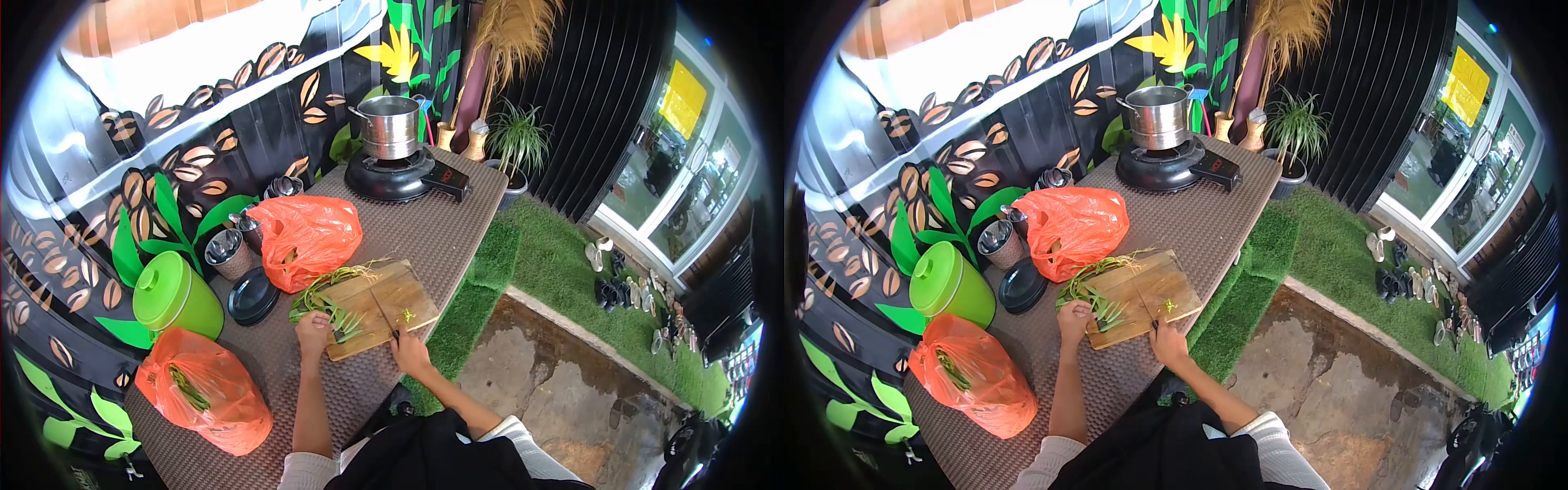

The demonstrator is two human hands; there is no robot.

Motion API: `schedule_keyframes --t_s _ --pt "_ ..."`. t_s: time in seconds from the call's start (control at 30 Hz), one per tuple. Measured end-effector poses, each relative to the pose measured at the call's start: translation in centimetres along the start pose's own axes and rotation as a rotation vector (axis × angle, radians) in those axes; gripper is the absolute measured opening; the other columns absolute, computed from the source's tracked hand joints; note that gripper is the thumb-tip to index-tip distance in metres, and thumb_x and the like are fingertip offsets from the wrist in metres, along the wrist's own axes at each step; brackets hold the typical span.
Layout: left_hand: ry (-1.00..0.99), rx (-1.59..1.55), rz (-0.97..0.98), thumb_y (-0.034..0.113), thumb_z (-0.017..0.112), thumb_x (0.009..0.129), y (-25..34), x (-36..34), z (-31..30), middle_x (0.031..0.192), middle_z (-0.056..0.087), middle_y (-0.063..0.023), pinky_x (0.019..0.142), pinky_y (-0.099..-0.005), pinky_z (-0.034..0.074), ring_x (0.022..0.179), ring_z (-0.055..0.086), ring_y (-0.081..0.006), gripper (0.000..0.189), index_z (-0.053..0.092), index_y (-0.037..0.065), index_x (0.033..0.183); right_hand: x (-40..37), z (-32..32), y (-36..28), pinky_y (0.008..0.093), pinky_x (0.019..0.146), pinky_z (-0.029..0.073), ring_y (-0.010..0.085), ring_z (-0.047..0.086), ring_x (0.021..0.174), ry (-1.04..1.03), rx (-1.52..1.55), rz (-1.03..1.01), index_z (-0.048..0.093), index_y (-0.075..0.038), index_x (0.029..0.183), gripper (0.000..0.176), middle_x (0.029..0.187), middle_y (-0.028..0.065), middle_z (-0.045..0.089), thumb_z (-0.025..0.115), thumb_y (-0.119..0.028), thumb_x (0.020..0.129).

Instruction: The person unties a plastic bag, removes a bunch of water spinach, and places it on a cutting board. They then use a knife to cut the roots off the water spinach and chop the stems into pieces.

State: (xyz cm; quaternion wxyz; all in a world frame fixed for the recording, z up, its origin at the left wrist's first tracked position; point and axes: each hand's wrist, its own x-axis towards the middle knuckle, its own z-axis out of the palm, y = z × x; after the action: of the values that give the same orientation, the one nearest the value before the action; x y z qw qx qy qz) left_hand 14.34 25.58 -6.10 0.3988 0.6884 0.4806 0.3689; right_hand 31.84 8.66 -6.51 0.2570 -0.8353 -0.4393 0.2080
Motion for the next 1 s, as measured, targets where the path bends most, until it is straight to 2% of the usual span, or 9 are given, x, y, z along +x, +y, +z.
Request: schedule_keyframes --t_s 0.2,0.27,0.37,0.47,0.63,0.7,0.8,0.87,1.0 --pt "0.016 -0.174 0.035 0.006 0.073 0.076 -1.1 0.4 0.1 0.073 0.069 -0.0068 0.065 -0.0242 0.051 0.065 0.063 -0.0104 0.014 0.070 -0.002 0.086 -0.9 2.0 -1.2 0.0539 0.071 0.050 0.0458 0.063 0.080 -0.108 -0.049 -0.063 0.041 0.001 0.112 0.037 0.082 0.0287 0.063 0.047 -0.029 0.091" --pt "0.079 -0.114 0.038 0.011 0.069 0.083 -1.1 0.7 0.0 0.076 0.069 -0.0062 0.065 -0.0230 0.051 0.067 0.063 -0.0097 0.016 0.070 -0.003 0.091 -0.9 2.8 -0.8 0.0548 0.070 0.048 0.0469 0.061 0.079 -0.124 -0.008 -0.253 0.043 0.000 0.110 0.034 0.083 0.0297 0.062 0.049 -0.027 0.091" --pt "0.164 -0.144 0.089 0.010 0.065 0.086 -0.1 0.7 0.1 0.077 0.069 -0.0072 0.065 -0.0230 0.050 0.067 0.063 -0.0098 0.016 0.070 -0.004 0.092 -1.1 0.8 -1.9 0.0548 0.069 0.048 0.0461 0.061 0.079 -0.157 0.011 -0.145 0.043 0.000 0.110 0.034 0.083 0.0292 0.063 0.048 -0.027 0.092" --pt "0.003 -0.326 0.046 0.008 0.063 0.087 1.0 -0.1 1.3 0.080 0.069 -0.0091 0.064 -0.0229 0.050 0.067 0.063 -0.0104 0.015 0.070 -0.004 0.093 -0.6 -0.2 -0.4 0.0550 0.069 0.047 0.0463 0.061 0.079 -0.095 0.010 -0.102 0.043 0.000 0.109 0.033 0.083 0.0292 0.062 0.048 -0.028 0.092" --pt "-0.181 -0.150 0.273 0.011 0.066 0.084 2.0 -2.3 6.0 0.082 0.070 -0.0121 0.071 -0.0286 0.051 0.077 0.067 -0.0173 0.016 0.070 0.000 0.095 0.1 -2.0 2.0 0.0557 0.071 0.048 0.0481 0.061 0.081 -0.092 0.003 -0.042 0.042 -0.001 0.111 0.034 0.082 0.0306 0.062 0.047 -0.029 0.092" --pt "-0.256 -0.184 0.120 0.013 0.069 0.081 2.6 -3.2 7.6 0.083 0.069 -0.0130 0.074 -0.0307 0.050 0.081 0.067 -0.0220 0.016 0.072 0.004 0.094 0.4 -2.4 2.7 0.0559 0.072 0.048 0.0485 0.061 0.081 -0.059 -0.008 0.005 0.042 -0.001 0.110 0.034 0.083 0.0310 0.062 0.047 -0.030 0.093" --pt "-0.197 -0.123 0.191 0.013 0.071 0.079 1.3 -3.5 10.4 0.085 0.068 -0.0134 0.072 -0.0313 0.051 0.078 0.066 -0.0249 0.014 0.073 0.005 0.090 0.9 -2.9 2.8 0.0564 0.072 0.048 0.0493 0.061 0.082 -0.031 -0.002 0.060 0.042 0.000 0.110 0.034 0.085 0.0320 0.062 0.047 -0.029 0.093" --pt "-0.192 -0.127 0.167 0.014 0.073 0.077 1.4 -3.6 11.4 0.084 0.066 -0.0125 0.074 -0.0347 0.049 0.079 0.062 -0.0268 0.013 0.074 0.007 0.088 1.2 -2.9 2.6 0.0561 0.073 0.048 0.0490 0.061 0.083 -0.053 -0.002 0.045 0.041 0.000 0.110 0.035 0.086 0.0323 0.062 0.048 -0.029 0.093" --pt "-0.116 0.040 0.312 0.017 0.074 0.074 0.1 -3.8 12.9 0.082 0.064 -0.0075 0.082 -0.0378 0.041 0.088 0.057 -0.0262 0.013 0.075 0.012 0.085 1.4 -2.7 2.4 0.0558 0.073 0.049 0.0484 0.061 0.083 -0.049 -0.036 0.049 0.041 0.000 0.111 0.036 0.087 0.0321 0.062 0.048 -0.030 0.093"
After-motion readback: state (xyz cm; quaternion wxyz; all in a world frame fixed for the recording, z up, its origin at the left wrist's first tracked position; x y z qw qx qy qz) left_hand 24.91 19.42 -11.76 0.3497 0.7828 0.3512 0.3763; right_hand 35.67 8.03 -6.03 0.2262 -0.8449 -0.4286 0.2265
